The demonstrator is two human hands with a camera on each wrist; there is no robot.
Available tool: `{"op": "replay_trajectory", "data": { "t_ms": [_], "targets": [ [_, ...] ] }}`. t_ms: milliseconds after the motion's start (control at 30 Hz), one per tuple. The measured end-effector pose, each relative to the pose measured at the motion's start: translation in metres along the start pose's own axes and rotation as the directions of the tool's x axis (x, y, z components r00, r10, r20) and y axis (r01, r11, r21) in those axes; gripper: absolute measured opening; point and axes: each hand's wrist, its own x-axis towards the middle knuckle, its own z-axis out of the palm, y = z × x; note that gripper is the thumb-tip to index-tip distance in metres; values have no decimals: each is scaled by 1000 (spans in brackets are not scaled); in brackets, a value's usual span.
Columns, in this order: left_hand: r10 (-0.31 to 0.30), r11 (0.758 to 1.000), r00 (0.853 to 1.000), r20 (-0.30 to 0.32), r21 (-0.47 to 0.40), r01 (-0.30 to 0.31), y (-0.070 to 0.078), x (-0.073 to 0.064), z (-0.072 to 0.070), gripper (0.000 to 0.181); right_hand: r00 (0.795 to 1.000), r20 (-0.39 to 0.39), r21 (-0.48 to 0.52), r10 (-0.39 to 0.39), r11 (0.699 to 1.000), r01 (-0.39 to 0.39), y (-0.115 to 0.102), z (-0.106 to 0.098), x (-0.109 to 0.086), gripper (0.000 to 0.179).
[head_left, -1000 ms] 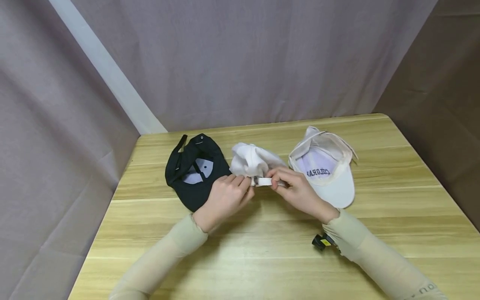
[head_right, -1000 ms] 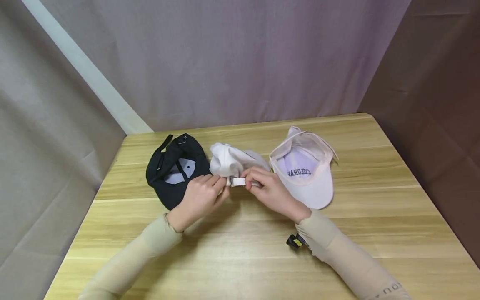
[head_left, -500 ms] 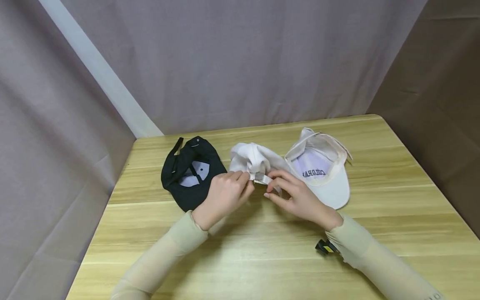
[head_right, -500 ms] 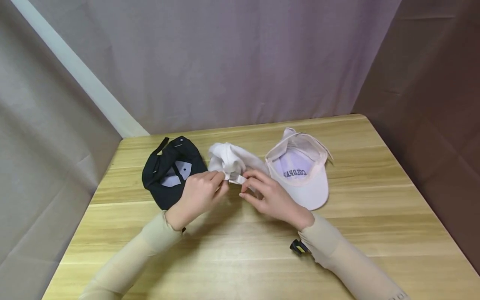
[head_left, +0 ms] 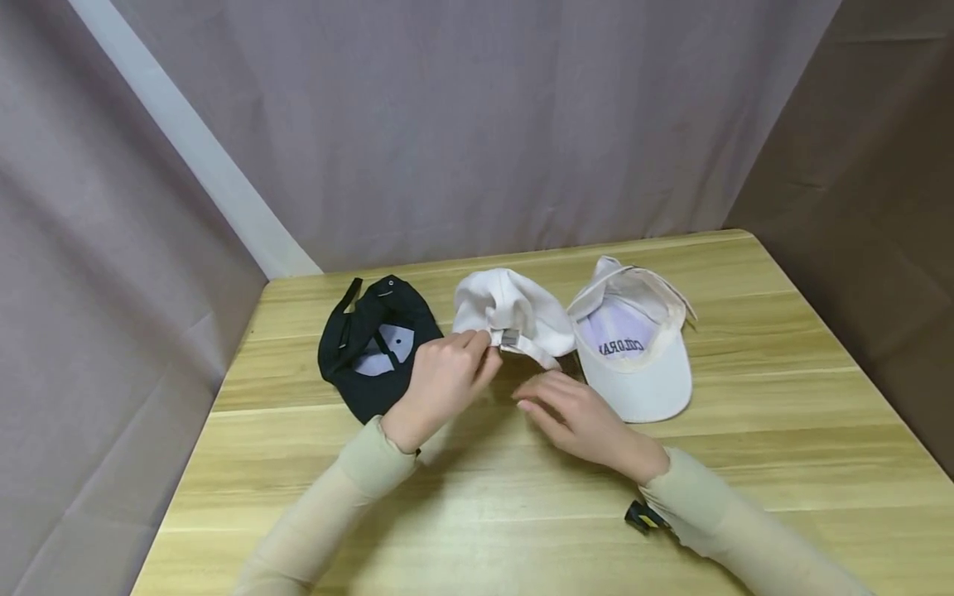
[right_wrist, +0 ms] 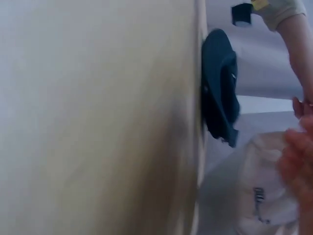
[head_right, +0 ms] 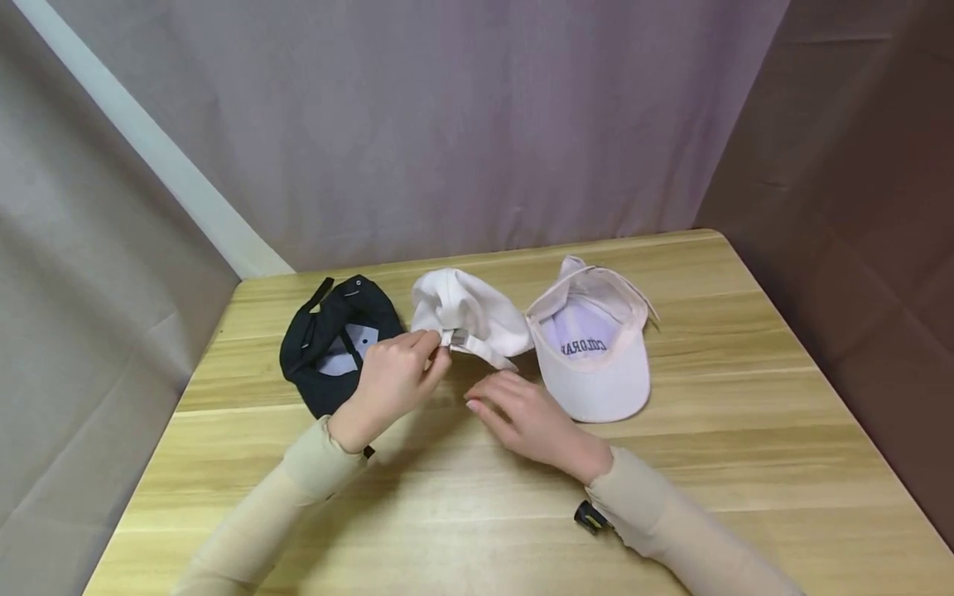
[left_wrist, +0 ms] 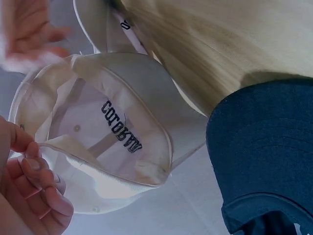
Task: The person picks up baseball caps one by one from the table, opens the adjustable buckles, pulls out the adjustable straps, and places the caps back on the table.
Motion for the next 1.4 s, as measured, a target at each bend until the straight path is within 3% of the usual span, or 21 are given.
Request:
{"op": "replay_trajectory", "data": {
  "t_ms": [33, 100, 200, 300, 367, 567, 633, 700, 800, 933, 1033, 1100, 1167, 1300, 1400],
  "targets": [
    [-4, 1000, 1000, -2, -4, 4, 0, 0, 0, 25, 996, 42, 10, 81, 997, -82, 1, 2, -1, 26],
    [-10, 1000, 1000, -5, -12, 10, 0, -1, 1, 25, 962, 94, 35, 256, 965, -260, 2, 6, 0, 34],
    [-6, 1000, 1000, -6, -19, 6, 1, -3, 3, 24, 882, 107, 111, 459, 876, -469, 3, 8, 4, 43],
    [3, 1000, 1000, -1, -16, -3, 2, -4, 5, 22, 815, 111, 211, 569, 788, -579, 2, 7, 8, 48],
    [11, 1000, 1000, 5, -12, -11, 3, -5, 5, 21, 796, 129, 289, 591, 746, -601, 1, 6, 12, 51],
    [39, 999, 999, 18, -8, -39, 7, -6, 6, 20, 808, 162, 537, 567, 636, -554, -5, 7, 24, 47],
    [46, 999, 999, 22, -10, -46, 8, -7, 6, 20, 788, 148, 575, 598, 595, -561, -6, 8, 27, 43],
    [54, 999, 998, 30, -9, -53, 10, -8, 6, 20, 751, 114, 599, 651, 558, -575, -8, 10, 28, 38],
    [59, 998, 997, 43, -10, -59, 12, -9, 7, 22, 713, 41, 627, 700, 538, -564, -9, 13, 31, 27],
    [52, 999, 998, 42, -6, -52, 13, -9, 6, 23, 690, -3, 698, 724, 495, -517, -8, 15, 33, 16],
    [43, 999, 998, 43, 13, -44, 15, -7, 5, 23, 676, 8, 751, 737, 442, -491, -8, 15, 33, 11],
    [37, 998, 998, 54, 38, -39, 16, -7, 4, 23, 674, 12, 760, 738, 432, -486, -8, 15, 33, 10],
    [31, 997, 997, 71, 75, -36, 17, -6, 3, 23, 686, 5, 759, 728, 444, -476, -8, 15, 33, 12],
    [16, 988, 993, 114, 153, -33, 18, -8, 4, 25, 728, -49, 737, 684, 516, -436, -9, 14, 33, 17],
    [4, 986, 991, 137, 163, -26, 16, -12, 5, 26, 757, -72, 710, 650, 567, -419, -8, 13, 33, 20]
  ]
}}
